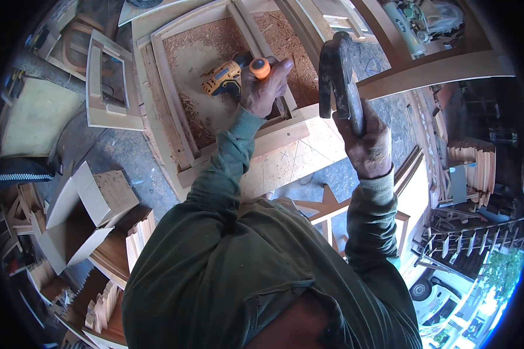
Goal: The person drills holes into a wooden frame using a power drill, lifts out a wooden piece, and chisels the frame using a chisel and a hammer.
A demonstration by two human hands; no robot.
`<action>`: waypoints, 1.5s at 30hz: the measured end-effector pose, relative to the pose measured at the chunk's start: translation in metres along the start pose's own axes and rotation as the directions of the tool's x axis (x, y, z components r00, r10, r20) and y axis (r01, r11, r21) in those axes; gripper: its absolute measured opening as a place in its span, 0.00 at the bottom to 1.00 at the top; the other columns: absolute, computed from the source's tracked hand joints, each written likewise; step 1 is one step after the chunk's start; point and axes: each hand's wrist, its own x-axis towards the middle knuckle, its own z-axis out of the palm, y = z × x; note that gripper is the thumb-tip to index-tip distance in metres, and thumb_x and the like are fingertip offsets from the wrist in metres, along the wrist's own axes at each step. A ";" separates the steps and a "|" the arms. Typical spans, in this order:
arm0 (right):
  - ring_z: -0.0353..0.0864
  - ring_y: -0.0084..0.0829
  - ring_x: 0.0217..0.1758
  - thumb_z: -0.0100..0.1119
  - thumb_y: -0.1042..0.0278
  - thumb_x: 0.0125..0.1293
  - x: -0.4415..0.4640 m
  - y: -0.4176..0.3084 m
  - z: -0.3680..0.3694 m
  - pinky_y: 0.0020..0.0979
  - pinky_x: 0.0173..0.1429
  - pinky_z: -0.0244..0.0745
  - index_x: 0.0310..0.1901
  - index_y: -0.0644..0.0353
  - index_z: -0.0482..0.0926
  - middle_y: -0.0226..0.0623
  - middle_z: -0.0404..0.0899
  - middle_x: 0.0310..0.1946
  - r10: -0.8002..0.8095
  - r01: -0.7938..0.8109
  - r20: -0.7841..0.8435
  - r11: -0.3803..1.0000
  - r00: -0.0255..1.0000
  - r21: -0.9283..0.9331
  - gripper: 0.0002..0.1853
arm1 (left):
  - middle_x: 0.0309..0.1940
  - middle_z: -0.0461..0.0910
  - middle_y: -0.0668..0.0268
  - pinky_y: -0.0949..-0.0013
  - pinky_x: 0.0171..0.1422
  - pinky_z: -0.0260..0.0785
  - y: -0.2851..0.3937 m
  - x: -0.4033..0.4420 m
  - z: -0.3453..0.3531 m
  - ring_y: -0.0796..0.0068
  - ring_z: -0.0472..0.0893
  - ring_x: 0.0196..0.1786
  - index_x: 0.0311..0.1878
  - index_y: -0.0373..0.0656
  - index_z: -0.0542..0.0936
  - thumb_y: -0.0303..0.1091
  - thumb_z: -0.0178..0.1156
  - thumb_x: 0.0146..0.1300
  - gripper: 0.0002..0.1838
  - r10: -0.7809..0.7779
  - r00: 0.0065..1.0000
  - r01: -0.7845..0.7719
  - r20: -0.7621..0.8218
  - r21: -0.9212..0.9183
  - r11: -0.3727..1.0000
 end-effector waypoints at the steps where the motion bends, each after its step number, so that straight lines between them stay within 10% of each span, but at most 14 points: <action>1: 0.88 0.44 0.35 0.67 0.67 0.64 0.003 0.000 -0.002 0.36 0.39 0.79 0.55 0.60 0.78 0.50 0.84 0.32 -0.031 0.031 -0.008 0.999 0.999 -0.005 0.19 | 0.16 0.67 0.78 0.76 0.21 0.53 -0.003 0.000 0.002 0.88 0.63 0.17 0.23 0.47 0.72 0.33 0.67 0.66 0.17 0.000 1.000 0.000 -0.008 -0.053 0.999; 18: 0.86 0.50 0.36 0.67 0.72 0.61 0.038 0.021 -0.029 0.38 0.39 0.79 0.52 0.63 0.78 0.51 0.83 0.32 -0.365 0.356 0.048 0.925 0.930 0.133 0.17 | 0.24 0.77 0.73 0.77 0.27 0.65 -0.045 -0.012 0.008 0.85 0.74 0.25 0.31 0.42 0.78 0.29 0.64 0.68 0.08 0.136 0.989 -0.141 -0.066 -0.085 0.986; 23: 0.85 0.48 0.33 0.68 0.73 0.60 0.040 0.024 -0.032 0.38 0.36 0.78 0.48 0.61 0.79 0.48 0.82 0.30 -0.408 0.395 0.056 0.906 0.911 0.153 0.14 | 0.18 0.59 0.78 0.76 0.22 0.51 -0.056 -0.003 0.009 0.85 0.59 0.18 0.32 0.49 0.70 0.37 0.62 0.68 0.12 0.103 0.983 -0.113 -0.150 -0.059 0.992; 36: 0.87 0.35 0.35 0.69 0.66 0.65 0.050 0.013 -0.058 0.31 0.39 0.80 0.50 0.62 0.80 0.44 0.85 0.32 -0.429 0.402 0.086 0.887 0.899 0.229 0.14 | 0.19 0.67 0.75 0.76 0.22 0.53 -0.055 -0.019 0.026 0.84 0.63 0.18 0.31 0.43 0.74 0.31 0.66 0.64 0.10 0.218 0.965 -0.214 -0.148 0.041 0.976; 39: 0.86 0.45 0.34 0.66 0.76 0.59 0.047 0.019 -0.051 0.39 0.36 0.80 0.51 0.58 0.76 0.46 0.83 0.31 -0.509 0.506 0.027 0.859 0.860 0.077 0.18 | 0.20 0.69 0.74 0.74 0.22 0.58 -0.089 -0.008 -0.005 0.83 0.67 0.19 0.33 0.42 0.75 0.32 0.66 0.65 0.10 0.387 0.904 -0.271 -0.180 0.460 0.846; 45: 0.85 0.49 0.32 0.59 0.75 0.61 0.045 0.053 -0.019 0.47 0.33 0.78 0.50 0.56 0.74 0.45 0.82 0.30 -0.513 0.568 0.252 0.783 0.820 -0.254 0.15 | 0.39 0.82 0.65 0.66 0.46 0.77 -0.077 -0.029 0.033 0.70 0.83 0.43 0.50 0.37 0.79 0.31 0.68 0.64 0.14 0.553 0.825 -0.513 -0.116 0.255 0.820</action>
